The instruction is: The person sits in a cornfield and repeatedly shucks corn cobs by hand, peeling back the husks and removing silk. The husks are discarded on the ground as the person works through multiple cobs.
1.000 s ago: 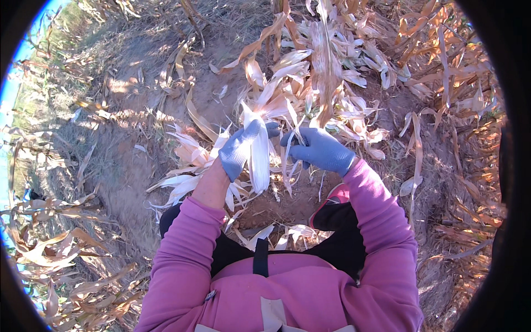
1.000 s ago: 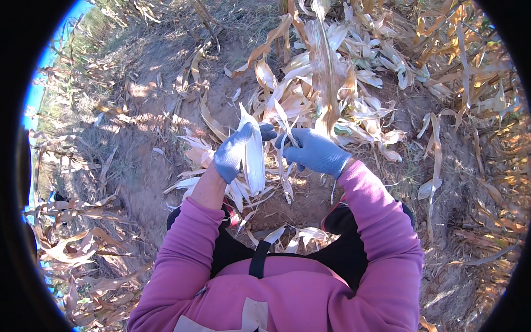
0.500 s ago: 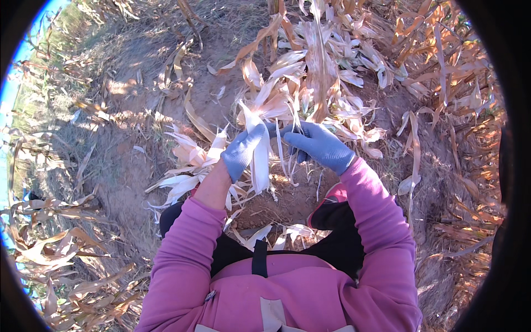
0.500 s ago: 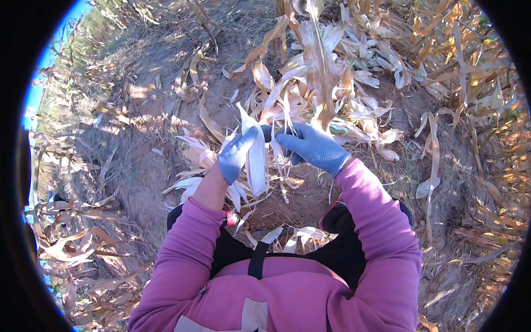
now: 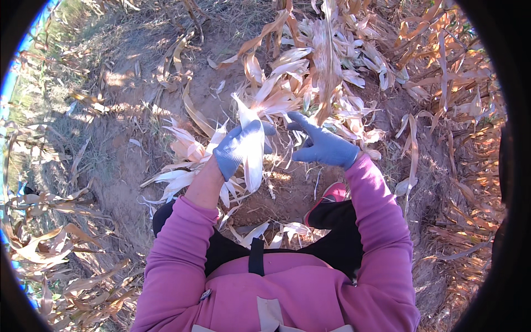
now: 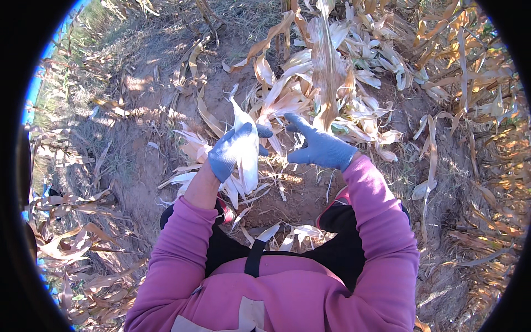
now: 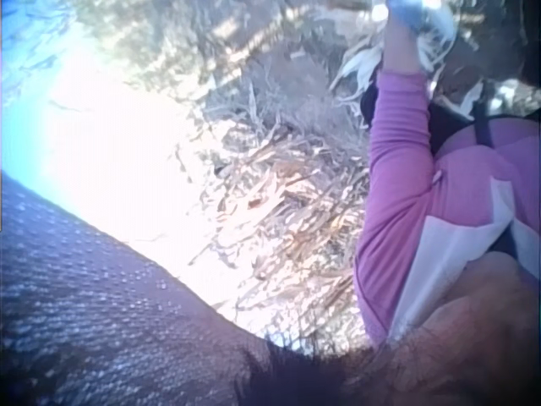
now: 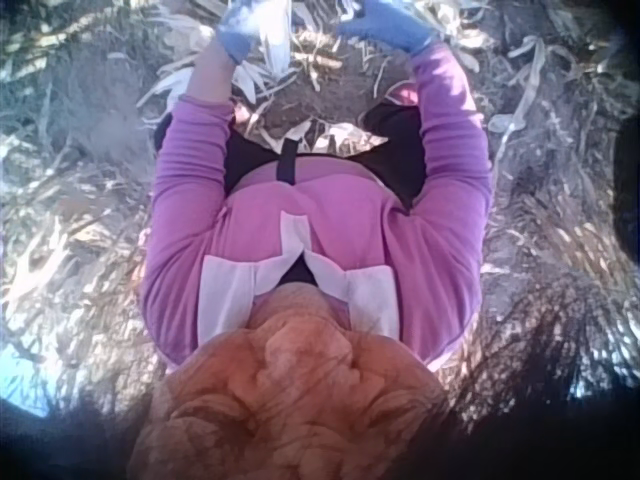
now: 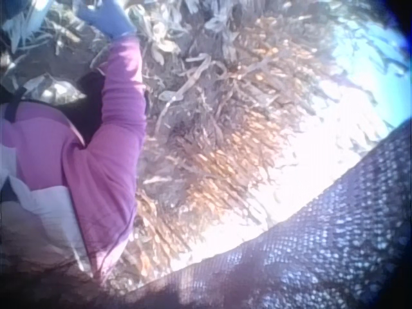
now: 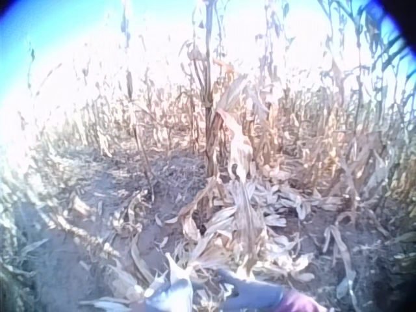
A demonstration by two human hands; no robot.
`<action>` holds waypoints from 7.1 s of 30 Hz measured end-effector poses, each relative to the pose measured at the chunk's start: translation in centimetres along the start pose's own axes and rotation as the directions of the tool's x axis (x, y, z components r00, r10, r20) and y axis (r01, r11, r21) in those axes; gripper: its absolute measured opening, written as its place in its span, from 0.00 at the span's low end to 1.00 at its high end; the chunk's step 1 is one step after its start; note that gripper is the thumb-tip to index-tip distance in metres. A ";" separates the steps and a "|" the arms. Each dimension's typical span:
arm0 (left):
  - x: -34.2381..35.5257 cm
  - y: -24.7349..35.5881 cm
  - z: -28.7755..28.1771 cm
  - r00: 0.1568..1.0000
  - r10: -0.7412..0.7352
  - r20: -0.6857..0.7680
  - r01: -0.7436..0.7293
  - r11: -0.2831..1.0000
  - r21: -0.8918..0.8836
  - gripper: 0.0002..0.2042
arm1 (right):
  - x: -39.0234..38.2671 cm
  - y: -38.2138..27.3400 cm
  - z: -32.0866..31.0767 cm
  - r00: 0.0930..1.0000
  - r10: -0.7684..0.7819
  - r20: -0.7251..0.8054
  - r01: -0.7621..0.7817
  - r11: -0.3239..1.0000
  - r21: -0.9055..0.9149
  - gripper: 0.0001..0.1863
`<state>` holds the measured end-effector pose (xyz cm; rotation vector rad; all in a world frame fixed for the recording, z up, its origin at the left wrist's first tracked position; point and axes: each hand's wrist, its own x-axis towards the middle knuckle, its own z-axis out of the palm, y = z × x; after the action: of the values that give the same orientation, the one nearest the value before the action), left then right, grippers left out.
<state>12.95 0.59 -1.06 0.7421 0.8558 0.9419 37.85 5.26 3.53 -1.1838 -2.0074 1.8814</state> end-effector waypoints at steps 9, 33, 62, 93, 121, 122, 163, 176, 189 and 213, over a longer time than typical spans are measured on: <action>0.0 0.1 1.3 0.999 -0.041 0.029 0.047 0.958 -0.282 0.23 | -0.5 -1.6 1.3 0.966 -0.256 -0.023 0.251 0.916 0.314 0.56; -0.9 1.4 3.2 0.996 0.052 0.071 -0.056 0.997 0.052 0.20 | -0.8 -2.6 0.5 0.964 -0.137 -0.228 0.233 0.850 0.473 0.31; 0.5 -0.5 -1.0 0.994 0.039 -0.101 -0.049 0.994 -0.095 0.26 | -0.9 1.6 0.0 0.962 -0.109 -0.250 -0.063 0.804 -0.592 0.16; 0.0 -0.3 1.6 0.981 0.034 -0.192 0.067 0.866 0.495 0.06 | 1.1 0.5 2.9 0.957 -0.042 -0.285 -0.003 0.988 -0.157 0.14; -0.2 -1.1 1.3 0.962 0.224 -0.155 0.018 0.515 0.857 0.14 | 1.6 1.1 3.2 0.948 -0.073 -0.308 -0.004 0.970 -0.242 0.14; -0.3 -1.0 1.5 0.962 0.223 -0.154 0.018 0.513 0.858 0.14 | 1.6 1.2 3.2 0.946 -0.082 -0.314 -0.001 0.967 -0.254 0.14; 0.2 -1.6 2.8 1.000 -0.002 -0.004 0.003 0.926 0.378 0.17 | 1.4 0.9 2.9 0.906 -0.183 -0.382 -0.002 0.899 -0.437 0.12; 0.6 -3.0 2.0 0.993 0.088 -0.076 -0.030 0.824 0.566 0.14 | 1.3 0.3 3.4 0.945 -0.129 -0.301 0.019 0.939 -0.344 0.12; 0.2 -0.9 1.2 0.969 0.095 -0.229 0.042 0.849 0.527 0.09 | 1.9 2.2 2.1 0.777 -0.288 -0.559 -0.037 0.867 -0.498 0.06; 0.4 -0.9 2.1 0.985 -0.063 -0.160 0.122 0.914 0.387 0.12 | 1.9 1.2 3.1 0.992 0.023 -0.128 -0.012 0.997 0.079 0.14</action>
<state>15.27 0.24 -0.99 0.9788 1.2216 0.7495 35.23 3.88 1.05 -1.2709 -1.8456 1.8234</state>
